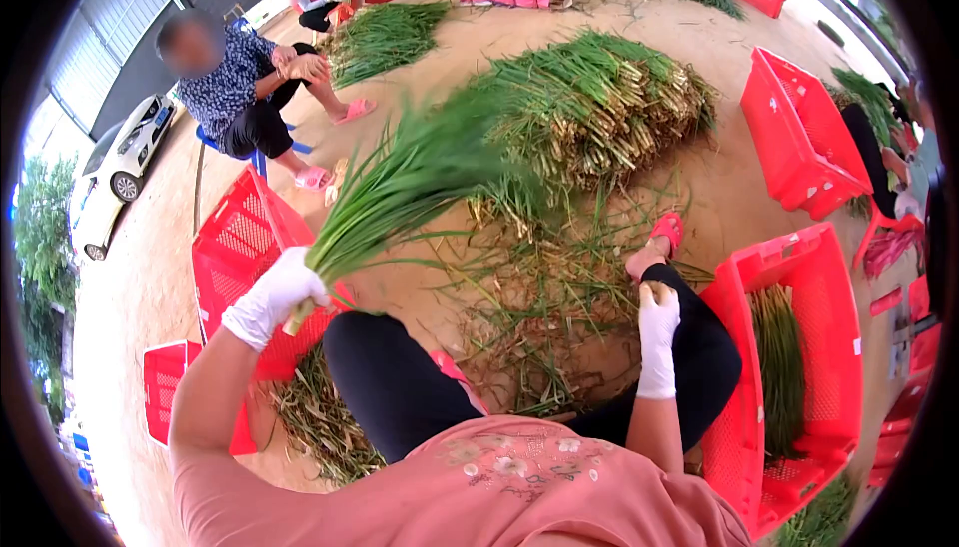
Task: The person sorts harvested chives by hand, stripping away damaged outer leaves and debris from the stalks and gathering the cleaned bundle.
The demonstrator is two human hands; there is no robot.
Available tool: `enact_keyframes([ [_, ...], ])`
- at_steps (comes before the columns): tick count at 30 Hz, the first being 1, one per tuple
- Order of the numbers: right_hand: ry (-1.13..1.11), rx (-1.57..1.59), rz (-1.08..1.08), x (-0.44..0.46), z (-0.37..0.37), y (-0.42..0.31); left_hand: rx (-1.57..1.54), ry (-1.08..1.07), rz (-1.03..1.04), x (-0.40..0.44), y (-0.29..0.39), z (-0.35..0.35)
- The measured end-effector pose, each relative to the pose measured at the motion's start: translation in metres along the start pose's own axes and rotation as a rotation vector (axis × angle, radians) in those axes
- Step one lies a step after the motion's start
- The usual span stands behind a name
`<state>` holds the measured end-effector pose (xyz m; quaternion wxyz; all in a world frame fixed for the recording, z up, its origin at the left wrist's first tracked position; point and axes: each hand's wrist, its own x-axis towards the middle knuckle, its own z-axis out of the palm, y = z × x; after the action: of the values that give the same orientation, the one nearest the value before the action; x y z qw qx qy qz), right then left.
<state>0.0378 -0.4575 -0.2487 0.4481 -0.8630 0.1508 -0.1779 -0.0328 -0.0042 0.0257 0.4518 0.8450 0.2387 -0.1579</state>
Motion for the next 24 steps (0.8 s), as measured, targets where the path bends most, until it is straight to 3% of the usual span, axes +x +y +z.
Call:
enact_keyframes([
  [1,-0.155,0.334,0.135,-0.004,-0.021,-0.026,-0.245,-0.100,0.063,0.011,-0.007,0.005],
  [3,-0.719,0.259,0.396,-0.020,-0.054,-0.091,-0.395,-0.113,-0.026,0.013,0.013,0.018],
  [4,-1.001,0.190,0.232,-0.030,-0.051,-0.097,-0.510,-0.146,-0.012,0.017,0.017,0.024],
  [5,-1.265,0.477,0.079,-0.044,-0.038,-0.095,-0.637,-0.192,-0.048,0.022,0.019,0.031],
  [6,-1.484,0.461,0.113,-0.052,-0.036,-0.121,-0.735,-0.242,-0.061,0.030,0.014,0.040],
  [7,-1.670,0.648,0.143,-0.069,-0.010,-0.114,-0.834,-0.289,-0.072,0.037,0.009,0.050],
  [9,-1.861,0.487,0.027,-0.090,0.028,-0.125,-1.009,-0.490,-0.019,0.034,0.016,0.079],
  [11,-1.596,0.564,-0.272,-0.100,0.067,-0.122,-1.081,-0.451,-0.074,0.045,-0.001,0.105],
  [13,-1.533,1.123,0.340,-0.088,0.078,-0.135,-1.062,-0.365,-0.059,0.025,0.008,0.131],
  [15,-1.327,1.442,0.773,-0.066,0.080,-0.145,-1.152,-0.480,-0.120,0.033,-0.012,0.146],
  [17,-1.234,1.430,0.599,-0.049,0.065,-0.151,-1.104,-0.437,-0.146,0.035,-0.023,0.163],
  [19,-1.204,1.356,0.669,-0.041,0.068,-0.145,-1.118,-0.552,-0.138,0.042,-0.043,0.184],
  [23,-1.123,1.358,0.729,-0.049,0.084,-0.127,-0.724,-0.458,-0.164,0.022,-0.039,0.223],
  [24,-1.092,1.336,0.719,-0.051,0.080,-0.123,-0.531,-0.406,-0.003,0.026,-0.051,0.235],
])
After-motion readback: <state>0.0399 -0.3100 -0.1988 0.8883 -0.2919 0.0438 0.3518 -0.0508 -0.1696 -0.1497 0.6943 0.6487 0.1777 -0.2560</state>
